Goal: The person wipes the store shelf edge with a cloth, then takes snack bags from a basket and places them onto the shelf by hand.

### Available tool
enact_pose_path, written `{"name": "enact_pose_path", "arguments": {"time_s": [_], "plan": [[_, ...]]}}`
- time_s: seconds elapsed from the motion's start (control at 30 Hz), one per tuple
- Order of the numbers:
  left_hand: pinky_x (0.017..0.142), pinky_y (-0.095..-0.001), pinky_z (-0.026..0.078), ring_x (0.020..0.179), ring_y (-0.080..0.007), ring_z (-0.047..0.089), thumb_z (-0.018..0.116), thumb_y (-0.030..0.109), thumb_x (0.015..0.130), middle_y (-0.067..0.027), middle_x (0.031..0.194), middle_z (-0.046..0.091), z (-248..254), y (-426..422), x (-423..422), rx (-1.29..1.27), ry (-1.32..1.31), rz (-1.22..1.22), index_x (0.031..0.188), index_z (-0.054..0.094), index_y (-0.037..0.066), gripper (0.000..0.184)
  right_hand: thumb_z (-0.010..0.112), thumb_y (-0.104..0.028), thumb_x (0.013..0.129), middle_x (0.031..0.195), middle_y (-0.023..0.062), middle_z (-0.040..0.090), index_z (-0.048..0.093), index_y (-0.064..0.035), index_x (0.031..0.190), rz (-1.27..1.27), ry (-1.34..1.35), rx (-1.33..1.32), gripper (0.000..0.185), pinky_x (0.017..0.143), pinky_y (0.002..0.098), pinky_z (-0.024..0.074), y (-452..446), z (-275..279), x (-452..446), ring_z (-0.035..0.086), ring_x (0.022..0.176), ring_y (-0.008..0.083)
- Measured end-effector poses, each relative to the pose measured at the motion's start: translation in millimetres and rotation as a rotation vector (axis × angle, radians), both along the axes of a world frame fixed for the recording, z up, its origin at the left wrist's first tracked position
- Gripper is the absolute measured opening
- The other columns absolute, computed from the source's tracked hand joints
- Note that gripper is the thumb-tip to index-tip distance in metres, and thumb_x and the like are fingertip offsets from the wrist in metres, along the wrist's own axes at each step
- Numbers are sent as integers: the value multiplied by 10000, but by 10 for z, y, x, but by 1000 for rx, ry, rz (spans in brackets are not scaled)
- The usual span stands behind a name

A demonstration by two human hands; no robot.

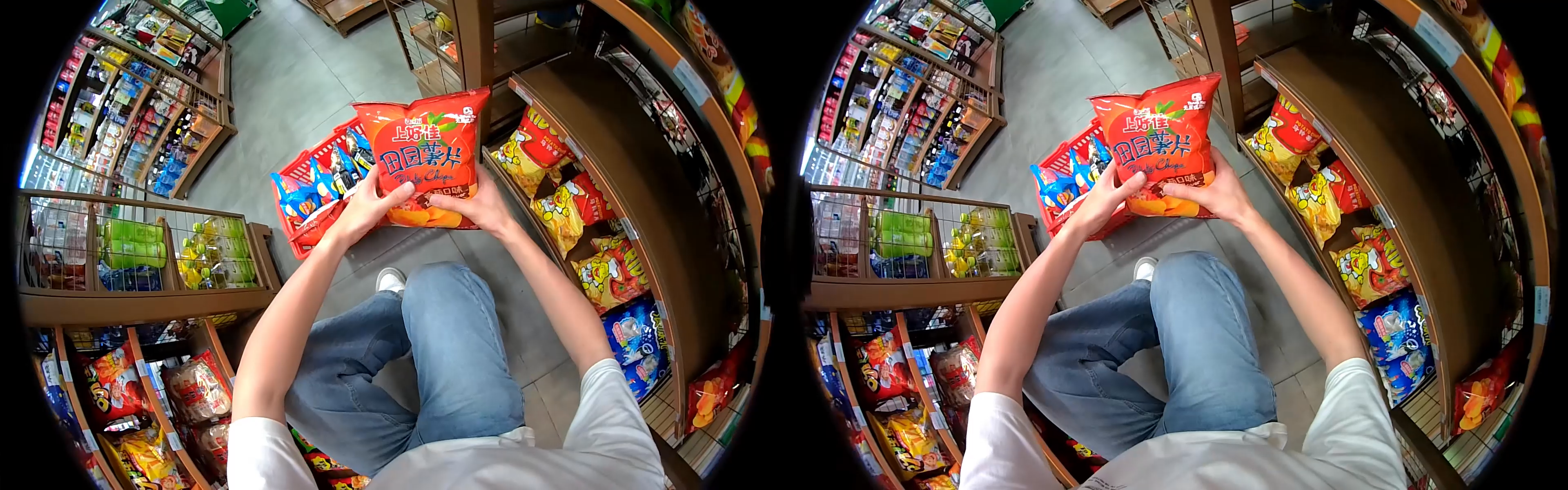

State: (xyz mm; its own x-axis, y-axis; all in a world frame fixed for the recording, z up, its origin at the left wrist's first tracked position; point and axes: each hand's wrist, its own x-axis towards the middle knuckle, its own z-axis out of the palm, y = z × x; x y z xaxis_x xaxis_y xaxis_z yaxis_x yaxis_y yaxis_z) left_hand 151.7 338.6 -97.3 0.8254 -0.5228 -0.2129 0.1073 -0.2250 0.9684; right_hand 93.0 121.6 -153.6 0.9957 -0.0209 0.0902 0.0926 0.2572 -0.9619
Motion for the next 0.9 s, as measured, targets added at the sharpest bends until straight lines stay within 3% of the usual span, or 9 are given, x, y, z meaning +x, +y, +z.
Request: {"name": "enact_pose_path", "arguments": {"time_s": [0.13, 0.3, 0.4, 0.53, 0.57, 0.6, 0.63, 0.8, 0.9], "plan": [[1029, -341, 463, 1162, -167, 586, 775, 353, 881, -94, 1271, 623, 348, -178, -60, 67, -29, -43, 1398, 430, 25, 703, 900, -163, 726, 1248, 100, 630, 476, 1, 1337, 16, -68, 63, 762, 996, 340, 502, -18, 188, -107, 610, 1146, 176], [1040, -355, 465, 1197, -182, 574, 783, 156, 866, -104, 1302, 598, 635, -661, -82, -134, -146, -127, 1378, 430, 8, 640, 898, -158, 730, 1253, 96, 624, 421, -4, 1372, -178, -173, -27, 815, 1004, 343, 496, -334, 551, -265, 607, 1149, 176], [962, -337, 525, 1115, -177, 627, 799, 117, 836, -120, 1230, 641, 680, -1077, -79, -171, -254, -274, 1329, 458, -6, 613, 894, -149, 732, 1252, 96, 626, 400, -6, 1384, -302, -146, -57, 830, 998, 342, 502, -540, 566, -537, 613, 1144, 177], [870, -324, 570, 995, -178, 684, 860, 91, 754, -126, 1127, 696, 677, -1582, -346, -328, -221, -359, 1268, 509, -24, 633, 879, -108, 740, 1223, 88, 655, 461, -12, 1349, -467, -123, -131, 745, 952, 347, 535, -837, 562, -970, 642, 1103, 170], [843, -306, 552, 922, -154, 673, 820, 173, 794, -95, 1062, 712, 579, -1649, -455, -380, -308, -324, 1185, 585, -29, 499, 871, -97, 745, 1205, 85, 668, 503, -12, 1316, -437, -81, -143, 685, 946, 348, 538, -885, 594, -1116, 648, 1090, 168], [853, -306, 553, 930, -154, 676, 834, 173, 779, -97, 1070, 711, 555, -1680, -506, -361, -342, -346, 1185, 585, -30, 518, 863, -86, 750, 1187, 81, 680, 544, -12, 1284, -406, -37, -149, 627, 940, 348, 541, -883, 638, -1245, 654, 1078, 166], [852, -310, 554, 933, -158, 675, 844, 160, 766, -99, 1071, 710, 543, -1702, -549, -354, -287, -370, 1188, 584, -33, 532, 847, -71, 761, 1172, 78, 690, 591, -16, 1246, -457, 47, -1, 551, 929, 342, 545, -851, 680, -1343, 657, 1062, 158], [815, -306, 562, 896, -169, 686, 867, 147, 718, -113, 1034, 714, 610, -1916, -744, -470, -147, -340, 1184, 582, -45, 579, 841, -65, 767, 1191, 81, 678, 559, -7, 1274, -515, 55, -215, 584, 919, 327, 546, -952, 948, -1650, 650, 1061, 147], [806, -300, 561, 889, -169, 686, 873, 158, 712, -111, 1034, 713, 601, -2056, -830, -577, -50, -361, 1180, 582, -42, 587, 841, -66, 770, 1201, 96, 667, 514, 7, 1305, -567, 113, -122, 631, 926, 325, 544, -1015, 1072, -1774, 642, 1077, 156]]}}
